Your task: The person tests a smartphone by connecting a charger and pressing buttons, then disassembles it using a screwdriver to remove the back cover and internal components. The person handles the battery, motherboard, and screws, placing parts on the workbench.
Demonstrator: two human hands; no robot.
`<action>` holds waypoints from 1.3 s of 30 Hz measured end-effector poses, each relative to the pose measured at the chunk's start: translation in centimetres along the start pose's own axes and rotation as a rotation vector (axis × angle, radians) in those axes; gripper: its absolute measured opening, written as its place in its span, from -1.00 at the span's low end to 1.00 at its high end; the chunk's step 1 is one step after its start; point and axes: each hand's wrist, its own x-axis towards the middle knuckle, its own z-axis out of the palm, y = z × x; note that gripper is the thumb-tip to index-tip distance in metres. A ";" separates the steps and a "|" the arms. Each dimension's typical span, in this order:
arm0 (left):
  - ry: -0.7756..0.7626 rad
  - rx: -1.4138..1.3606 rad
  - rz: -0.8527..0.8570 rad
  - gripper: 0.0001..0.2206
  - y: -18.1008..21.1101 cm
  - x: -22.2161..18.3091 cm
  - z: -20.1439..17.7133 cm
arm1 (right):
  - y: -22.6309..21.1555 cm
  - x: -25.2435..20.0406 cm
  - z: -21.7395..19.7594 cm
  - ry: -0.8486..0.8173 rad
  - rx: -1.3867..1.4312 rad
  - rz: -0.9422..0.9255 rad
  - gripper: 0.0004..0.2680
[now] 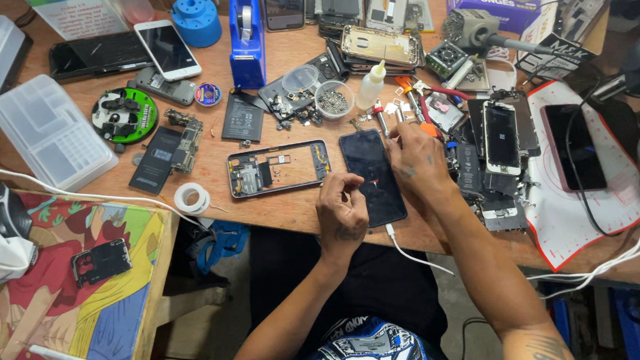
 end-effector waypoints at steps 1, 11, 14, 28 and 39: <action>-0.008 0.008 -0.006 -0.87 0.0 0.0 0.0 | 0.2 0.1 0.1 0.025 -0.020 -0.016 -0.86; -0.010 0.011 0.011 -0.86 0.2 0.1 0.0 | 1.6 0.1 0.2 0.130 -0.006 -0.013 -0.89; 0.006 -0.018 -0.003 -0.85 0.5 -0.1 -0.2 | 1.3 0.0 0.2 0.144 0.007 -0.044 -0.89; 0.037 -0.015 -0.004 -0.85 0.6 -0.2 0.2 | -4.4 -2.1 -3.1 0.031 0.029 -0.103 -0.85; 0.069 -0.062 0.036 -0.88 0.5 -0.4 0.0 | -6.9 -5.5 -1.9 0.110 0.257 -0.050 -0.83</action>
